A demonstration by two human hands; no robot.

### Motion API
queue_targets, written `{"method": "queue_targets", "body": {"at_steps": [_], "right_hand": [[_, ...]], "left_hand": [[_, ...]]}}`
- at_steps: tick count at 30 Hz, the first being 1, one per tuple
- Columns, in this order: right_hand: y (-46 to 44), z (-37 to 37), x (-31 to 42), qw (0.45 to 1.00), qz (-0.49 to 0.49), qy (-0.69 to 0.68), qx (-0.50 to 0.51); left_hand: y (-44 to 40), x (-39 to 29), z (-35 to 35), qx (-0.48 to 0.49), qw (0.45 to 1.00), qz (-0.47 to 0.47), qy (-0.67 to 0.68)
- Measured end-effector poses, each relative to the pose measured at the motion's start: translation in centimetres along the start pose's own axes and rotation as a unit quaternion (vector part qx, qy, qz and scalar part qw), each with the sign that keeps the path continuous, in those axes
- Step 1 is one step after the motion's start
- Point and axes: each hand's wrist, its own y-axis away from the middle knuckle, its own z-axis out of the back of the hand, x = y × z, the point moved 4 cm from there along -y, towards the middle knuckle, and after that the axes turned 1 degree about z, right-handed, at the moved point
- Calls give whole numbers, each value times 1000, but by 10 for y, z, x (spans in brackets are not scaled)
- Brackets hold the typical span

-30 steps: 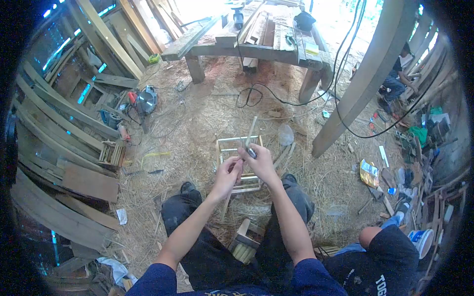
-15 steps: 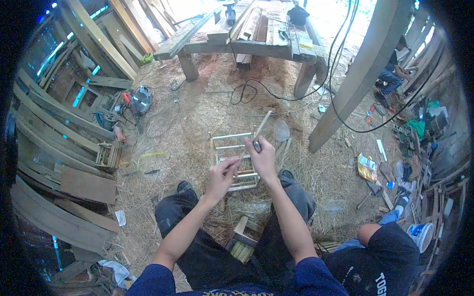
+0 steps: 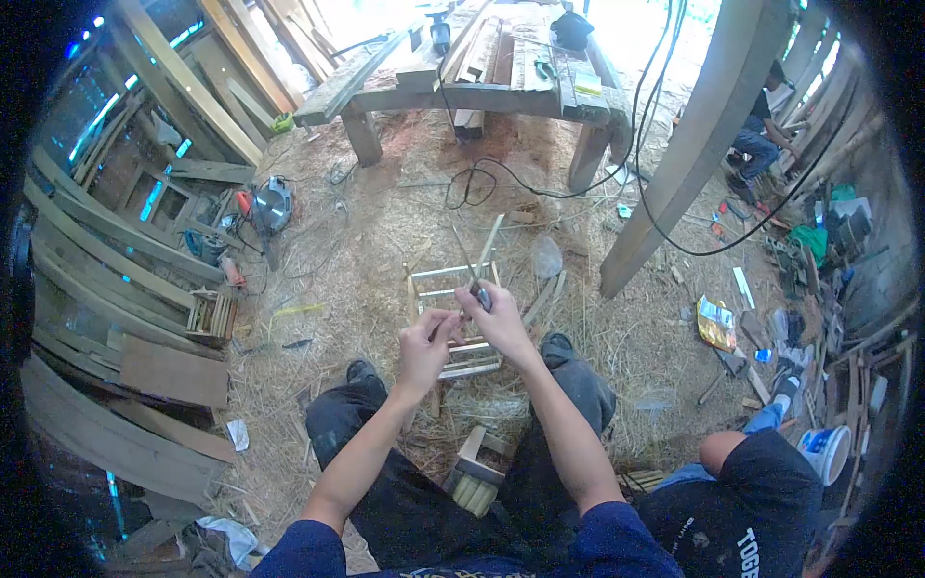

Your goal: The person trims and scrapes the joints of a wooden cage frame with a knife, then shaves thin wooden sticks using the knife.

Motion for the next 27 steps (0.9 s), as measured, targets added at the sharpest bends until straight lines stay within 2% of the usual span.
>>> {"method": "queue_targets", "body": {"at_steps": [2, 5, 8, 11, 14, 15, 17, 20, 23, 26, 27], "right_hand": [[2, 1, 2, 1000, 0, 15, 20], [1, 7, 4, 996, 33, 81, 15], [0, 17, 12, 994, 15, 109, -27], [0, 28, 23, 986, 40, 147, -71], [-2, 38, 17, 976, 71, 131, -160], [-4, 46, 13, 973, 16, 163, -161], [-4, 57, 11, 965, 20, 184, -184], [-1, 61, 10, 969, 4, 183, -165], [2, 55, -3, 985, -12, 124, -121], [3, 38, -8, 994, -4, 81, -68], [3, 32, -3, 995, 6, 77, -60]], "left_hand": [[1, -2, -1, 6, 1000, 7, 4], [2, -31, -1, 49, 995, 58, -63], [3, -16, -8, 49, 996, 72, 33], [4, -20, -6, 71, 996, 47, -34], [5, -7, -9, 76, 989, 69, 103], [4, -8, -7, 70, 987, 79, 125], [1, -9, -2, 58, 979, 99, 171], [-1, -24, 4, -29, 998, -38, 28], [-2, -17, 0, 105, 991, 88, -10], [3, 15, -17, 143, 981, 112, 71], [7, 8, -23, 136, 970, 158, 124]]}}
